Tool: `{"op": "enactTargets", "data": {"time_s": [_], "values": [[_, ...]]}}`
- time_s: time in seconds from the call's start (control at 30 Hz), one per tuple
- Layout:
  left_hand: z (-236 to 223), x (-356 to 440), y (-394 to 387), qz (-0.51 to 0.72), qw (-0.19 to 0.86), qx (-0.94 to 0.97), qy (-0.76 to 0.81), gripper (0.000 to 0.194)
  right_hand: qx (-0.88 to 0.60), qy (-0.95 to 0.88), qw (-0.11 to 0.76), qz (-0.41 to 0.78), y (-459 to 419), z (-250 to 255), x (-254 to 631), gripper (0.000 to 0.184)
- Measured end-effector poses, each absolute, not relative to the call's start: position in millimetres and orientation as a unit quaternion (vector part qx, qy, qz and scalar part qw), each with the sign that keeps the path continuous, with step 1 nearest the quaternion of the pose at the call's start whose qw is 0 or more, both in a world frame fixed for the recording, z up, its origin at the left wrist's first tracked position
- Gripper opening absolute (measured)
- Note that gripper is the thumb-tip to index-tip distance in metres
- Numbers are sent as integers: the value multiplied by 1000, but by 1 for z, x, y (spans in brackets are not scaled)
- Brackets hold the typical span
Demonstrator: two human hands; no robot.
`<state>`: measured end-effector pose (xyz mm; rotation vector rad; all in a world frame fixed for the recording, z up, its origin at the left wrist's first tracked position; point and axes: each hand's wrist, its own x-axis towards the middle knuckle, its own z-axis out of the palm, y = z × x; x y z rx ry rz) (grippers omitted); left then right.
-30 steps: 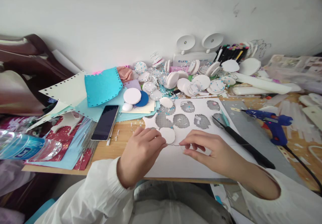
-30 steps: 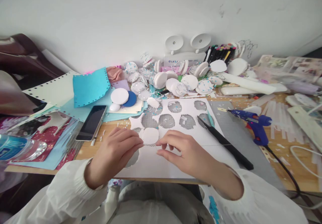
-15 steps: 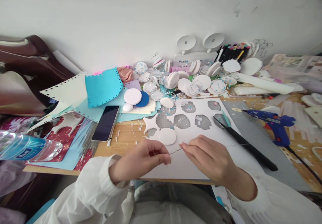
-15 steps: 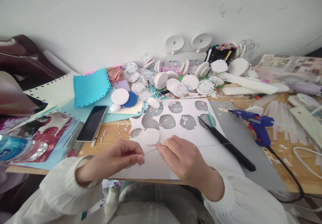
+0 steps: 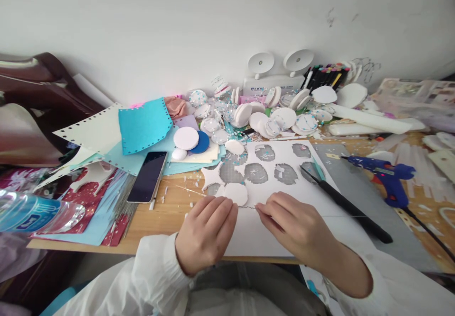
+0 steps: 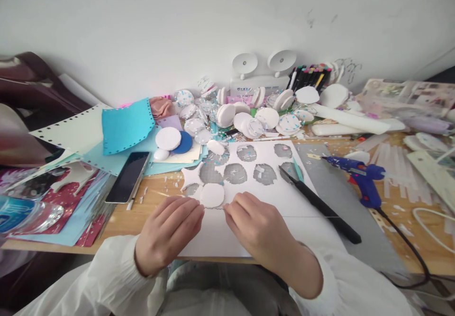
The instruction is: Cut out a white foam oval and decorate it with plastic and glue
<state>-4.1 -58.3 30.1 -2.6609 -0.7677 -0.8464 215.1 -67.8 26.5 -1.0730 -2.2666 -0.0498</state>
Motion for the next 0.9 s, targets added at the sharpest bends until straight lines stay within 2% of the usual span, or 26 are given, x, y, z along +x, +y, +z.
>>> {"op": "enactTargets", "data": {"time_s": [0.2,0.27,0.33,0.43,0.53,0.63,0.77,0.9], "values": [[34,-6,-57,-291,122,-915,-252,28,-342,-878,304,-141,-67,21,218,17],[36,-6,-55,-294,124,-914,-252,29,-336,-876,322,-128,-67,20,218,18],[39,-6,-54,-295,130,-914,-247,29,-365,-867,336,-45,-65,22,219,15],[42,-7,-52,-295,145,-916,-228,29,-437,-828,304,175,-61,28,223,13],[43,-8,-51,-289,163,-920,-210,26,-463,-767,221,385,-53,36,231,20],[44,-9,-51,-281,178,-923,-194,26,-429,-694,176,550,-43,41,238,35],[45,-11,-53,-280,178,-926,-178,28,-398,-594,131,687,-36,39,239,43],[44,-12,-55,-284,167,-929,-170,29,-389,-548,119,731,-36,37,236,35]]}}
